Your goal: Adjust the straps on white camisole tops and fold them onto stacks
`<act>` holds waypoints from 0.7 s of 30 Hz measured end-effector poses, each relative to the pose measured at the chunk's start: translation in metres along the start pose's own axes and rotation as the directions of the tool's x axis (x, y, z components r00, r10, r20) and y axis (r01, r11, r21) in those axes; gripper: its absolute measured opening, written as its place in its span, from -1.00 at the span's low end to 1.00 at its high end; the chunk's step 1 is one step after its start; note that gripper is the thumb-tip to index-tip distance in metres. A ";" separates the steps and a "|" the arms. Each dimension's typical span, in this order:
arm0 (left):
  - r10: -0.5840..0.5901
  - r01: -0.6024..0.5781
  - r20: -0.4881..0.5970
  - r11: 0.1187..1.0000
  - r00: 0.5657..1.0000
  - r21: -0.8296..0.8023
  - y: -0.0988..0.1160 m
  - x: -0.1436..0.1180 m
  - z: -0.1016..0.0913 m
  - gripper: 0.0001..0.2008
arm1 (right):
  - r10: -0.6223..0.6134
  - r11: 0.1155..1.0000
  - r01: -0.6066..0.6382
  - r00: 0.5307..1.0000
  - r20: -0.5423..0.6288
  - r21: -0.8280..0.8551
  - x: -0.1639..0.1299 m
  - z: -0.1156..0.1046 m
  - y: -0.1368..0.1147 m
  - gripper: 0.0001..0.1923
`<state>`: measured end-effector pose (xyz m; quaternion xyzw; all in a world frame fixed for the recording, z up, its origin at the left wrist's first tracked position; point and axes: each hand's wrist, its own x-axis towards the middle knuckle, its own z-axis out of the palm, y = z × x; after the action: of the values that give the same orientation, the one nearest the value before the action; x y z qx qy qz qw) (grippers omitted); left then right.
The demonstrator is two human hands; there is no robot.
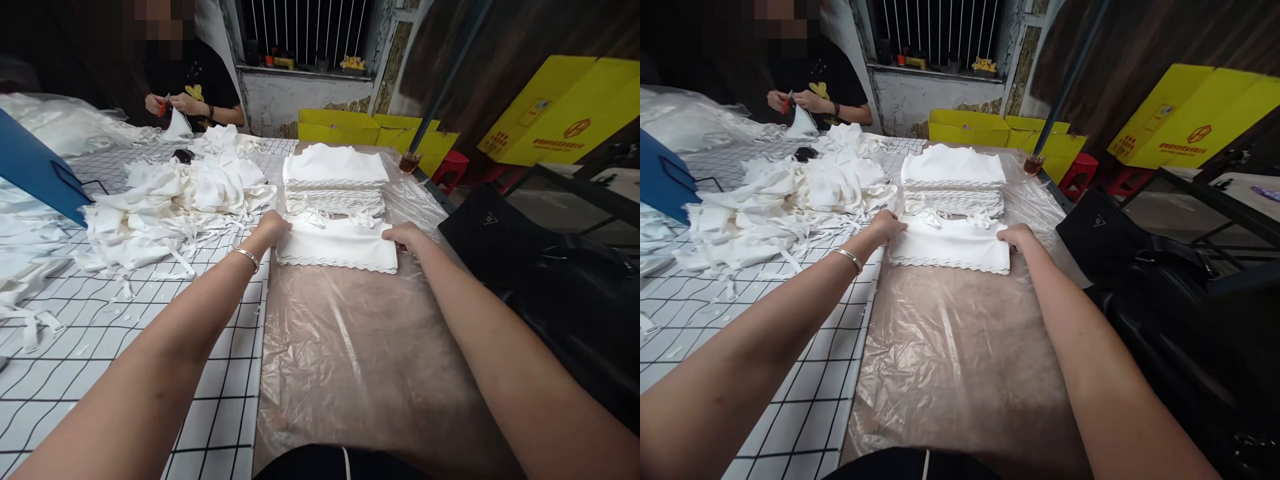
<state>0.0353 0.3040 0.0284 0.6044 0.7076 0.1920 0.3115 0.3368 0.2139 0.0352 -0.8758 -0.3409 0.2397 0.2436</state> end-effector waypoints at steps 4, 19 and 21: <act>0.287 -0.243 -0.115 0.924 0.951 0.295 -0.001 -0.021 0.005 -0.49 | -0.311 0.936 0.252 0.920 -0.238 -0.246 -0.014 0.012 0.004 -0.45; 0.601 -0.621 0.204 0.653 0.773 0.434 -0.017 -0.040 0.023 -0.40 | -0.499 0.816 0.438 0.863 -0.078 -0.377 -0.005 0.030 0.019 -0.20; 0.641 -0.594 0.006 0.709 0.768 0.381 -0.036 -0.040 -0.003 -0.58 | -0.608 0.783 0.543 0.770 -0.192 -0.305 -0.017 0.016 0.035 -0.17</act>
<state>0.0098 0.2579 0.0160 0.8392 0.5051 0.1900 0.0672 0.3332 0.1834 0.0063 -0.7747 -0.5818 -0.0147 0.2473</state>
